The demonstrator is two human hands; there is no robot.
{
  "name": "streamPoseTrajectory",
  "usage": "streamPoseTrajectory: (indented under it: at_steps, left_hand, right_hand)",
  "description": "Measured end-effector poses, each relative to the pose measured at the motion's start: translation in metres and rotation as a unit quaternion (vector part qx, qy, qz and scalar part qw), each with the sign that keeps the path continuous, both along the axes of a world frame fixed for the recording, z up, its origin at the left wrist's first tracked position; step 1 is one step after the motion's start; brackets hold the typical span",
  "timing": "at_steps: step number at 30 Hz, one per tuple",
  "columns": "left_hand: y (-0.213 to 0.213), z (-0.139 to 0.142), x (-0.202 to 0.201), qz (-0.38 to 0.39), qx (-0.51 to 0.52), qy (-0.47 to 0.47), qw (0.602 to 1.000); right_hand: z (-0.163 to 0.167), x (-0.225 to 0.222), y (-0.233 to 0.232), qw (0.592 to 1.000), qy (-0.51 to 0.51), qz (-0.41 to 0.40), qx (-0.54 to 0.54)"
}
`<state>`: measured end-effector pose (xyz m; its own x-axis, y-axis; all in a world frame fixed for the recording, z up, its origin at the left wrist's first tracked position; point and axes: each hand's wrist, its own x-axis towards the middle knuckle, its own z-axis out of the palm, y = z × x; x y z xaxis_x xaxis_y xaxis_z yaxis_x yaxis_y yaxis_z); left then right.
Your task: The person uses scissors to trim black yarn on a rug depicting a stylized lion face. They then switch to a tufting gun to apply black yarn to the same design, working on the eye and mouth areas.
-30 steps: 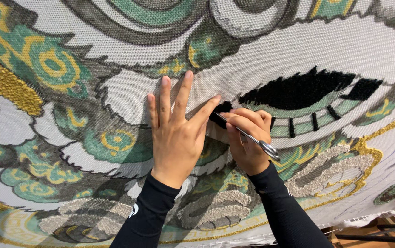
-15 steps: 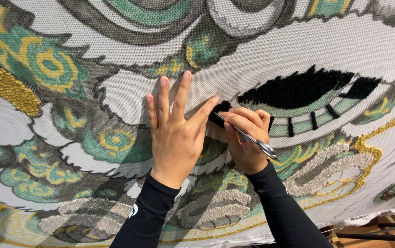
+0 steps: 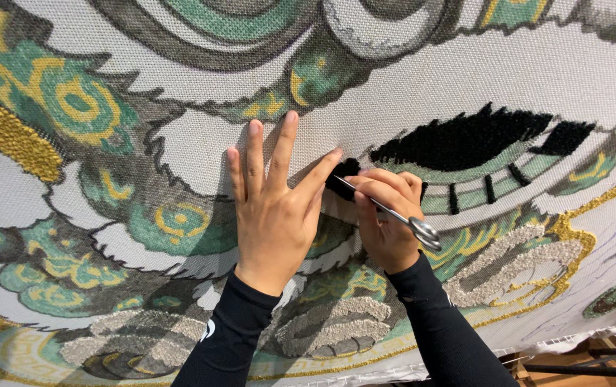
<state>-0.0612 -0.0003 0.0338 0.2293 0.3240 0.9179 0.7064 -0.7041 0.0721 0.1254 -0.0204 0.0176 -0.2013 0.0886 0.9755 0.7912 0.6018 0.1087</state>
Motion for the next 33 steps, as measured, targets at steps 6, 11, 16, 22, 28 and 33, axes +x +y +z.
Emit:
streamPoseTrajectory:
  at_steps: [6, 11, 16, 22, 28, 33]
  left_hand:
    - [0.0, -0.0006, 0.0004, -0.001, -0.012, -0.003, 1.0]
    - [0.0019, -0.0009, 0.0011, 0.0, -0.004, 0.0, 1.0]
    - [-0.0002, -0.001, -0.0006, -0.002, -0.005, 0.003, 1.0]
    - [0.0014, 0.0008, -0.0005, -0.005, -0.006, 0.001, 1.0]
    - [0.0005, -0.0006, -0.0007, -0.001, -0.004, 0.001, 1.0]
    - [-0.0009, 0.0009, -0.0007, -0.006, -0.005, -0.003, 1.0]
  right_hand:
    - [-0.0034, 0.0025, 0.0002, 0.998, 0.024, 0.056, 0.027]
    - [-0.0017, 0.0018, 0.0031, 0.999, 0.006, 0.044, 0.025]
    - [0.0019, -0.0034, 0.0031, 1.0, -0.005, -0.002, 0.01]
    - [0.0004, 0.0001, -0.0006, 0.998, 0.011, 0.053, 0.026]
    - [-0.0009, 0.0002, 0.001, 0.999, -0.001, 0.03, 0.022]
    - [-0.0004, -0.0014, 0.0022, 1.0, -0.012, -0.002, 0.016]
